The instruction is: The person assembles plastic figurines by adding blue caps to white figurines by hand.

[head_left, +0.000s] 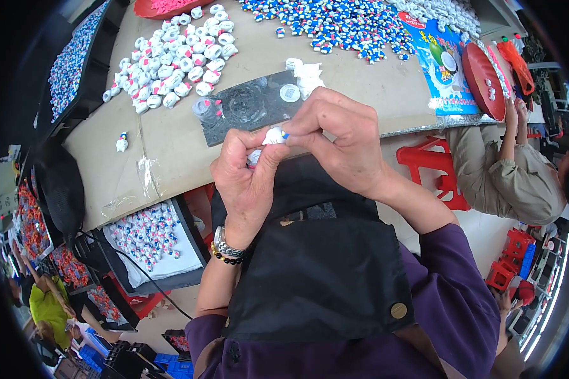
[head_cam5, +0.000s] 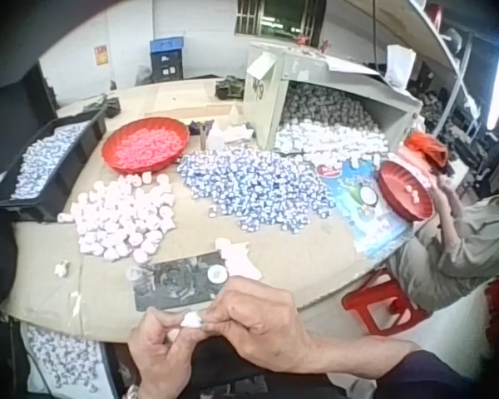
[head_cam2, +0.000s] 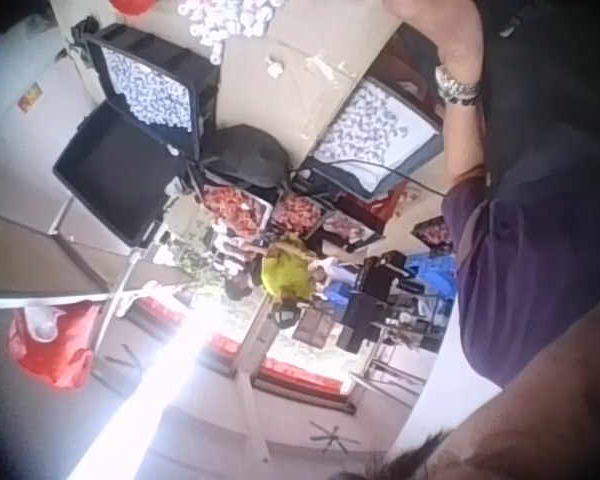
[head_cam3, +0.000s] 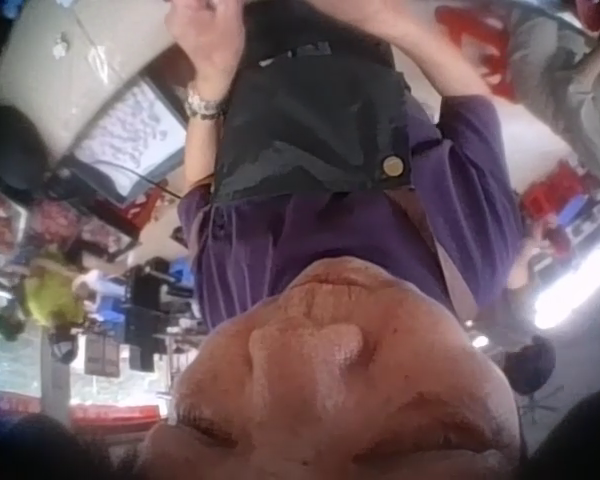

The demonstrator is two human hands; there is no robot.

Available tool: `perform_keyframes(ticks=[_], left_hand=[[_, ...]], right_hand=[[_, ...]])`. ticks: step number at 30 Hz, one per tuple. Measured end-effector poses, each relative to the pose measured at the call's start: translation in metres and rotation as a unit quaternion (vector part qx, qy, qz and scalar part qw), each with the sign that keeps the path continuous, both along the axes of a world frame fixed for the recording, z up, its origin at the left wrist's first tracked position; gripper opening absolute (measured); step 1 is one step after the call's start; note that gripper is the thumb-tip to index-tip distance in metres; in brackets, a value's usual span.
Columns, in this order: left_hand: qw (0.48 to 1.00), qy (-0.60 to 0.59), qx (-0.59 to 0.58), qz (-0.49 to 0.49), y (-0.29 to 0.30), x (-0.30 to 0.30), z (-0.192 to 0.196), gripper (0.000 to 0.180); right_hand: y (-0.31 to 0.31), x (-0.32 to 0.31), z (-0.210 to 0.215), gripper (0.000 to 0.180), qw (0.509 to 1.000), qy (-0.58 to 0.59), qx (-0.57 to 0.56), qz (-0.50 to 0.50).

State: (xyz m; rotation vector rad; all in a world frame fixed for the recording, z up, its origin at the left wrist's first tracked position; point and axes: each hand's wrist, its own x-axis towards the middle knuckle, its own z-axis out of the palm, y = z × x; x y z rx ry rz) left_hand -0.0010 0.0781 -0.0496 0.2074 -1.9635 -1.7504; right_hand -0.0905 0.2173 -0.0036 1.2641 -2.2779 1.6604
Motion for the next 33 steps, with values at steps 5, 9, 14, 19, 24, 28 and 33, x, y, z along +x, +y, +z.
perform_keyframes(ticks=[5,9,14,19,24,28,33], left_hand=[[0.995,0.039,-0.090,-0.007,-0.001,-0.001,0.011,0.024],[0.997,0.027,-0.075,-0.010,-0.007,0.001,0.017,0.021],[0.999,-0.001,0.019,0.037,-0.021,0.011,0.021,0.020],[0.967,-0.078,-0.109,0.217,-0.096,0.032,-0.007,0.014],[0.853,-0.129,-0.317,0.394,-0.156,0.042,-0.015,0.020],[0.809,-0.137,-0.362,0.443,-0.176,0.046,-0.021,0.023],[0.807,-0.127,-0.335,0.470,-0.171,0.045,-0.028,0.038]], right_hand=[[0.004,-0.001,0.003,0.014,1.000,0.009,0.000,0.015],[0.001,-0.003,0.012,0.015,0.998,0.036,-0.011,0.041],[-0.017,-0.010,0.021,0.027,0.990,0.087,-0.050,0.100],[-0.026,-0.053,0.035,0.028,0.999,-0.035,0.000,0.040],[-0.055,-0.174,-0.004,0.026,0.989,0.013,-0.014,-0.150],[-0.079,-0.252,-0.010,0.039,0.966,0.056,0.021,-0.253],[-0.103,-0.343,-0.039,0.058,0.936,0.033,0.118,-0.329]])
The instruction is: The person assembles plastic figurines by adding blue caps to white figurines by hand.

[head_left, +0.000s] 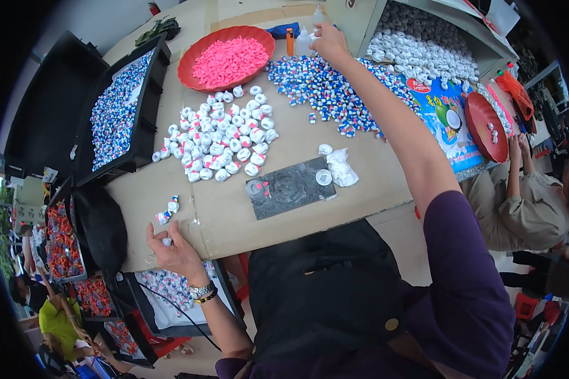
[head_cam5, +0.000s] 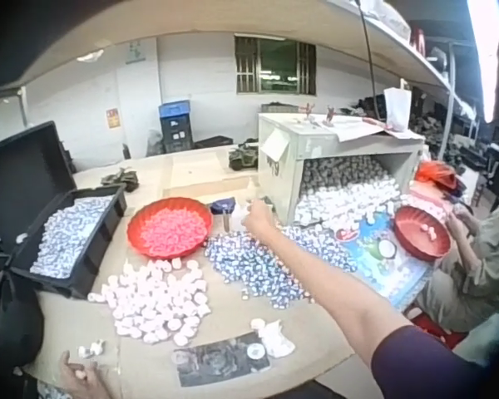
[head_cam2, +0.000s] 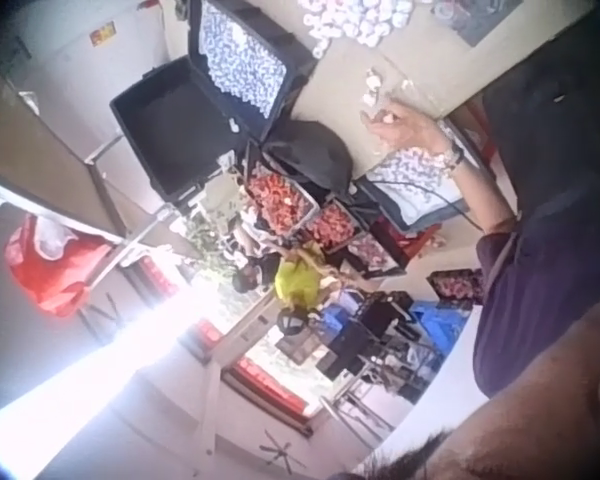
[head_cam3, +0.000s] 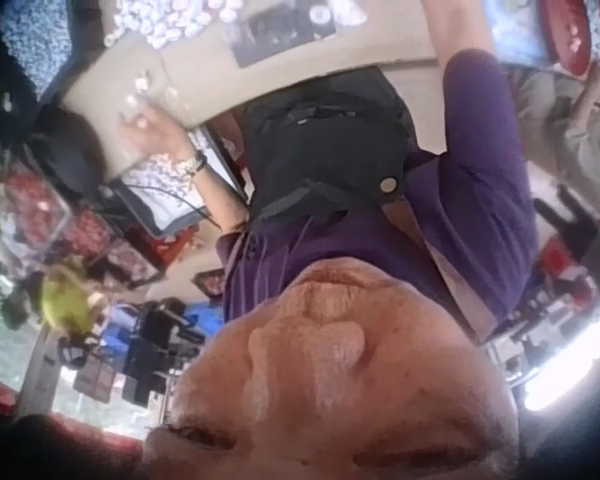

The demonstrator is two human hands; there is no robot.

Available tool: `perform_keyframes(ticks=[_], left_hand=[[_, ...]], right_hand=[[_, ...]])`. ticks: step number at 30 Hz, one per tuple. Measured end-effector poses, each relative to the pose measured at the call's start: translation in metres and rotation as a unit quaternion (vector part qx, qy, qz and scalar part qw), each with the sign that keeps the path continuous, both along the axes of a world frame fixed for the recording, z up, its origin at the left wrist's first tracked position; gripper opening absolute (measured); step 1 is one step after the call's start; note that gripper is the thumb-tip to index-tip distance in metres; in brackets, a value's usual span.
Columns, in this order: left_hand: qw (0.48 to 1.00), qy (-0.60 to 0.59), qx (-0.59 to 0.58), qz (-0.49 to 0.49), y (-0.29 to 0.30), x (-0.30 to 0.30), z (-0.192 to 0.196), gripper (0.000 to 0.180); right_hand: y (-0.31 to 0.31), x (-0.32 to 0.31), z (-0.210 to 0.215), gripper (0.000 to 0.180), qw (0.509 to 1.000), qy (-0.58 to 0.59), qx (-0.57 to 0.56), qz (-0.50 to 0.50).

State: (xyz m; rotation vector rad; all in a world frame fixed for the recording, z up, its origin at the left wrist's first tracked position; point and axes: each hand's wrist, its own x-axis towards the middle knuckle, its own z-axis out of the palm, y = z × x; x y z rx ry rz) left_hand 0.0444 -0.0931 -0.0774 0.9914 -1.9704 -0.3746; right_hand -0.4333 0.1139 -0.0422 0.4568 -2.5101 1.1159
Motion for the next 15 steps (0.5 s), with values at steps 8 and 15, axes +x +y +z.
perform_keyframes(ticks=[8,15], left_hand=[[0.995,0.088,-0.036,0.015,-0.010,0.002,-0.018,0.039],[0.995,0.069,0.012,0.075,-0.011,0.011,-0.018,0.034]], right_hand=[[0.000,-0.069,-0.029,0.044,0.987,-0.109,0.103,0.059],[0.005,0.022,0.028,0.032,0.948,-0.113,-0.185,0.233]])
